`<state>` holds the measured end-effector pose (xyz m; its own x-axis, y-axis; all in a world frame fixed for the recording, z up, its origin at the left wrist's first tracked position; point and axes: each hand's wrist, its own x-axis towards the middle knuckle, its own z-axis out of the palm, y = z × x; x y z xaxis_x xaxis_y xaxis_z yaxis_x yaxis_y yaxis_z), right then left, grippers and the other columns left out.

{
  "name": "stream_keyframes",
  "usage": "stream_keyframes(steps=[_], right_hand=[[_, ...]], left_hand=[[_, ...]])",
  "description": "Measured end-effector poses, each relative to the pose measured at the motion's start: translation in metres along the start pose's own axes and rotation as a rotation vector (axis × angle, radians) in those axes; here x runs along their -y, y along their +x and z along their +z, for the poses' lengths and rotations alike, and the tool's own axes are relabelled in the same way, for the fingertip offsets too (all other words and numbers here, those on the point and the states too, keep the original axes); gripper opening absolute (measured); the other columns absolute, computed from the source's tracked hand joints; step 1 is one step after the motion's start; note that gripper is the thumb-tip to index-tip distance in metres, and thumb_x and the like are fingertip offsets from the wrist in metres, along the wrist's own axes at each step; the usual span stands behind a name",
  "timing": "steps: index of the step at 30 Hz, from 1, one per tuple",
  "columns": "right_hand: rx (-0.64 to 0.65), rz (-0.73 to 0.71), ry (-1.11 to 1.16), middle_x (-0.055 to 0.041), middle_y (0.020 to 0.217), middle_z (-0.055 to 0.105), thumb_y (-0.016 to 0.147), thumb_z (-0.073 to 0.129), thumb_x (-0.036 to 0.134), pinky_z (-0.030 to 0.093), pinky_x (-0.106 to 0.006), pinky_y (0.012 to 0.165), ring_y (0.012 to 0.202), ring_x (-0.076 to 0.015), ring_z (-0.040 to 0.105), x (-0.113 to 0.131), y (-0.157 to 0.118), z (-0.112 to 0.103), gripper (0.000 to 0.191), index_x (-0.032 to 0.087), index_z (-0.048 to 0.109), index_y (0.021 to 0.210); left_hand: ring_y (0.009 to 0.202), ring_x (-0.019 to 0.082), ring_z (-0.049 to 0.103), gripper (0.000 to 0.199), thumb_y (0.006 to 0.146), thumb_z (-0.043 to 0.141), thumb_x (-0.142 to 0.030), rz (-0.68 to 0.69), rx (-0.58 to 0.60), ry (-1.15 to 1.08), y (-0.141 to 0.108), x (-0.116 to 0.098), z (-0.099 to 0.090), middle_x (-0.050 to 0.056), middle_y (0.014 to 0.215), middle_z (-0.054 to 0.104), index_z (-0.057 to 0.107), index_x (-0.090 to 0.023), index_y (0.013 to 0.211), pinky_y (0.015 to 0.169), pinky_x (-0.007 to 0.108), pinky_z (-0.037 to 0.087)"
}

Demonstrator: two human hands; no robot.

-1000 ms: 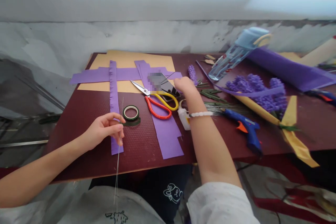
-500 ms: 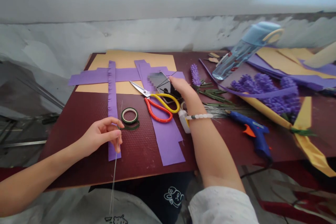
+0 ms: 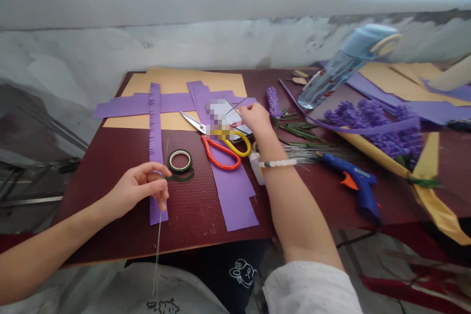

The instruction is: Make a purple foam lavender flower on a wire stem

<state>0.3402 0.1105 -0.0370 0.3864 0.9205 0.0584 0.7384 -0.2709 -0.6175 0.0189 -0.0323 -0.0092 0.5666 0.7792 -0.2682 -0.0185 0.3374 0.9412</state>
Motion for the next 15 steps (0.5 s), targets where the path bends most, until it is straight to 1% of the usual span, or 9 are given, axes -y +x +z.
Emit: stream_keyframes(steps=[1,2,3,4,5,7,10,13,15], right_hand=[[-0.084,-0.041,-0.045,-0.0177,0.103,0.061,0.079,0.049,0.024,0.041,-0.043,0.087,0.101,-0.0307,0.054,0.001,-0.003,-0.002,0.035,0.011,0.06,0.109],[-0.163,-0.111,-0.102,-0.0174,0.106,0.059,0.078,0.049,0.021,0.039,-0.044,0.089,0.105,-0.0313,0.051,0.003,-0.006,-0.004,0.04,0.012,0.058,0.115],[-0.221,-0.2,-0.161,-0.0166,0.108,0.058,0.078,0.047,0.018,0.037,-0.045,0.09,0.107,-0.0317,0.048,0.004,-0.009,-0.006,0.042,0.014,0.057,0.119],[-0.246,-0.294,-0.224,-0.0155,0.109,0.057,0.079,0.046,0.017,0.037,-0.046,0.089,0.108,-0.0319,0.046,0.006,-0.012,-0.006,0.043,0.016,0.059,0.12],[-0.24,-0.374,-0.282,-0.0149,0.108,0.057,0.081,0.045,0.017,0.037,-0.046,0.088,0.107,-0.0324,0.045,0.008,-0.015,-0.007,0.042,0.018,0.061,0.118],[-0.191,-0.456,-0.37,-0.0147,0.11,0.055,0.084,0.044,0.019,0.036,-0.046,0.085,0.107,-0.0333,0.043,0.011,-0.018,-0.006,0.039,0.021,0.066,0.116],[-0.154,-0.491,-0.457,-0.0147,0.118,0.053,0.087,0.044,0.021,0.034,-0.047,0.085,0.108,-0.0341,0.04,0.015,-0.02,-0.004,0.037,0.023,0.068,0.116],[-0.154,-0.514,-0.501,-0.0128,0.128,0.05,0.088,0.044,0.02,0.031,-0.049,0.086,0.111,-0.0342,0.036,0.015,-0.02,-0.001,0.035,0.025,0.07,0.112],[-0.151,-0.534,-0.52,-0.0118,0.132,0.048,0.088,0.044,0.02,0.03,-0.049,0.086,0.111,-0.0339,0.035,0.015,-0.019,0.0,0.034,0.025,0.071,0.108]], left_hand=[[0.05,0.015,0.067,0.03,0.075,0.071,-0.032,0.003,0.0,0.0,0.0,0.0,0.0,-0.001,0.063,0.067,0.053,-0.015,0.093,0.052,0.026,0.055],[0.05,0.015,0.067,0.03,0.075,0.071,-0.032,0.005,0.0,0.001,0.0,0.001,0.0,-0.001,0.063,0.067,0.053,-0.015,0.093,0.052,0.026,0.055],[0.05,0.015,0.067,0.031,0.075,0.071,-0.033,0.008,0.001,0.001,0.0,0.001,-0.001,-0.001,0.063,0.067,0.053,-0.015,0.093,0.052,0.026,0.055],[0.05,0.015,0.067,0.031,0.075,0.071,-0.033,0.009,0.002,0.002,0.0,0.001,-0.001,-0.001,0.063,0.067,0.053,-0.015,0.093,0.052,0.026,0.055],[0.05,0.015,0.067,0.031,0.075,0.071,-0.033,0.009,0.003,0.003,0.0,0.002,-0.001,-0.001,0.063,0.067,0.053,-0.015,0.093,0.052,0.026,0.055],[0.049,0.015,0.067,0.03,0.075,0.071,-0.033,0.01,0.001,0.006,0.0,0.003,-0.001,-0.001,0.063,0.066,0.053,-0.015,0.092,0.052,0.027,0.055],[0.05,0.015,0.067,0.03,0.075,0.071,-0.033,0.011,-0.005,0.009,0.001,0.003,-0.001,-0.001,0.063,0.066,0.053,-0.015,0.093,0.052,0.026,0.055],[0.05,0.015,0.067,0.03,0.076,0.07,-0.032,0.008,-0.004,0.007,0.001,0.004,-0.001,-0.001,0.063,0.067,0.053,-0.015,0.093,0.052,0.026,0.055],[0.05,0.015,0.067,0.029,0.076,0.07,-0.031,0.009,0.001,0.005,0.001,0.003,-0.001,-0.001,0.063,0.067,0.053,-0.015,0.093,0.052,0.025,0.055]])
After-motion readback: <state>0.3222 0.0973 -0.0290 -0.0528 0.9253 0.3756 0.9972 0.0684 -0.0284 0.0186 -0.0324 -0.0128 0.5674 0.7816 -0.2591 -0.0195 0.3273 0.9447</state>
